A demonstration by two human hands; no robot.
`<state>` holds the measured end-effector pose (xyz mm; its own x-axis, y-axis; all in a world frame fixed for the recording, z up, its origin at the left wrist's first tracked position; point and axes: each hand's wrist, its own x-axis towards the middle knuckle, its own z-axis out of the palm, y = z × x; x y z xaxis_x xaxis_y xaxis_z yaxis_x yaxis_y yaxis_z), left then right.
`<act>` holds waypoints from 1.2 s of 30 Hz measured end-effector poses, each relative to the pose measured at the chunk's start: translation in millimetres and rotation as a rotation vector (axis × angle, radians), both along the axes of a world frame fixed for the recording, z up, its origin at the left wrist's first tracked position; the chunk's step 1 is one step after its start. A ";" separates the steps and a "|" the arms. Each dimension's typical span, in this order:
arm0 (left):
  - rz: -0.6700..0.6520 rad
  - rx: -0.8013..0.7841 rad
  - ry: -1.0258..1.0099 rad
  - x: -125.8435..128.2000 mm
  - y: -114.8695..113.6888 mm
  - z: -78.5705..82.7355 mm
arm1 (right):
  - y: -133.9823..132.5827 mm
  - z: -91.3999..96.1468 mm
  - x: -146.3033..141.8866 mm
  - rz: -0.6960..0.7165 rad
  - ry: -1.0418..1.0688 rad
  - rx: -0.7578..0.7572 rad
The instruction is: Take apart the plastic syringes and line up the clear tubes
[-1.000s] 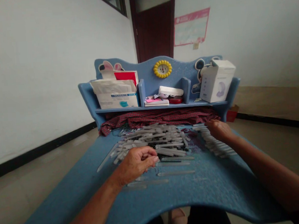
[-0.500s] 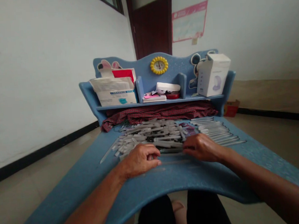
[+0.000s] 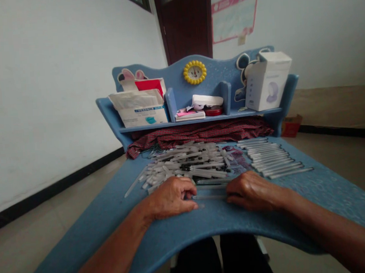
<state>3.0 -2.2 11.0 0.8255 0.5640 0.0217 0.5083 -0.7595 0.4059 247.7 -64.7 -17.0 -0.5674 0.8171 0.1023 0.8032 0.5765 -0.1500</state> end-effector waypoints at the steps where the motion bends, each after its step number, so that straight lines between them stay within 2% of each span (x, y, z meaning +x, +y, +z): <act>1: -0.001 0.017 0.008 0.2 -0.2 0.0 | -0.1 -1.1 0.8 0.007 0.004 0.007; 6: -0.017 0.199 -0.050 0.3 -0.9 -4.4 | -0.3 -3.8 3.0 0.040 0.014 0.084; 10: -0.117 0.422 -0.118 3.2 -5.0 -8.4 | -2.4 -4.2 -3.6 0.063 0.015 0.200; 13: -0.173 0.537 -0.076 8.2 -11.8 -10.4 | -4.9 -7.7 -12.8 0.103 -0.015 0.301; 17: -0.163 0.642 0.011 13.1 -18.6 -14.0 | -4.1 -14.5 -19.7 0.135 0.031 0.388; 19: -0.140 0.683 0.021 12.1 -16.5 -15.4 | 0.3 -15.7 -17.0 0.097 0.102 0.346; 21: -0.088 0.718 0.002 8.0 -9.7 -15.8 | 7.2 -14.9 -10.9 -0.008 0.193 0.251; 23: -0.007 0.738 -0.044 1.7 0.2 -15.1 | 14.3 -13.4 -4.2 -0.142 0.267 0.162; 25: 0.089 0.756 -0.118 -4.9 9.9 -14.0 | 19.1 -12.2 0.3 -0.218 0.268 0.101; 28: 0.203 0.754 -0.175 -11.6 18.2 -12.8 | 19.7 -11.7 -0.2 -0.204 0.127 0.061; 31: 0.247 0.716 -0.190 -12.8 18.7 -12.5 | 15.5 -11.9 -5.3 -0.172 -0.024 0.081; 36: 0.257 0.651 -0.193 -11.6 17.2 -12.6 | 10.8 -11.9 -9.2 -0.154 -0.034 0.085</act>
